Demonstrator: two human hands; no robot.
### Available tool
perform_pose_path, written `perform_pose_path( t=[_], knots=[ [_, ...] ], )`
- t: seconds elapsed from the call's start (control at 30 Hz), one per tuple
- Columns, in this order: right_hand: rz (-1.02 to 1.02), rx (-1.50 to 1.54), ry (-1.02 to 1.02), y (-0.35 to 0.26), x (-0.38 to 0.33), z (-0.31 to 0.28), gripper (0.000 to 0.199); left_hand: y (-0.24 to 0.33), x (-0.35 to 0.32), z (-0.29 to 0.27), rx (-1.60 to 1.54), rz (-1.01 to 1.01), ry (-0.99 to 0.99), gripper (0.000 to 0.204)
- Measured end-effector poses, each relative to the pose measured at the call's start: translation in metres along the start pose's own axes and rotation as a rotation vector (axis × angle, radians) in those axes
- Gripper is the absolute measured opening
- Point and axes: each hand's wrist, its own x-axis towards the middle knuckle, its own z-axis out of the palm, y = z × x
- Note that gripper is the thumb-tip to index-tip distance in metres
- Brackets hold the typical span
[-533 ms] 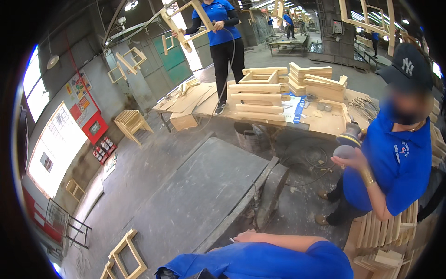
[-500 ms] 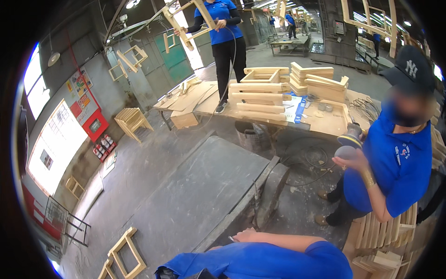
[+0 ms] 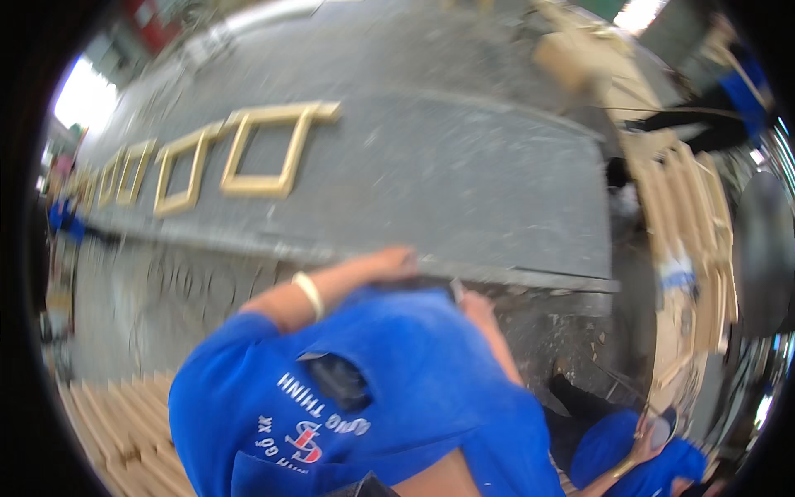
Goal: The person wipes multiple wooden chair frames with a white cloth on a workbench in a workshop. They handle each frame one at a time, turning them over to wipe different sides, then place them aside.
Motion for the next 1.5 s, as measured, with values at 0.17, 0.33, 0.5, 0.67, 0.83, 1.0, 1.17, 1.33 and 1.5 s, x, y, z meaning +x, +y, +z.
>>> perform_pose_path(
  t=[0.17, 0.33, 0.5, 0.67, 0.83, 1.0, 1.17, 1.33, 1.5],
  knots=[
    [-0.12, -0.072, 0.094, -0.02, 0.044, 0.022, 0.039, -0.09, -0.002, -0.098, -0.194, -0.155, 0.296, 0.03],
    [-0.122, -0.453, 0.081, -0.061, 0.079, 0.039, 0.026, -0.181, 0.017, -0.192, -0.018, -0.029, 0.656, 0.04],
    [0.118, -0.292, 0.169, -0.11, 0.072, 0.04, 0.017, -0.262, 0.086, -0.296, -0.091, -0.253, 0.644, 0.073],
    [0.3, -0.081, 0.145, -0.12, 0.057, 0.043, 0.025, -0.335, 0.153, -0.334, 0.279, -0.437, 0.706, 0.067],
    [0.528, 0.118, 0.13, -0.114, 0.03, 0.028, 0.025, -0.329, 0.198, -0.309, 0.078, -0.37, 0.643, 0.06],
    [0.672, 0.118, 0.091, -0.125, 0.004, 0.009, 0.025, -0.337, 0.192, -0.297, -0.135, -0.33, 0.564, 0.053],
    [0.702, 0.151, 0.146, -0.13, 0.016, -0.011, 0.027, -0.296, 0.157, -0.25, -0.399, -0.268, 0.347, 0.05],
    [0.649, -0.001, -0.067, -0.131, 0.044, -0.03, 0.026, -0.209, 0.111, -0.168, 0.087, 0.134, -0.018, 0.038],
    [0.549, 0.185, 0.197, -0.125, 0.044, -0.025, 0.032, -0.142, 0.092, -0.13, 0.115, 0.376, 0.317, 0.069]
  ],
)
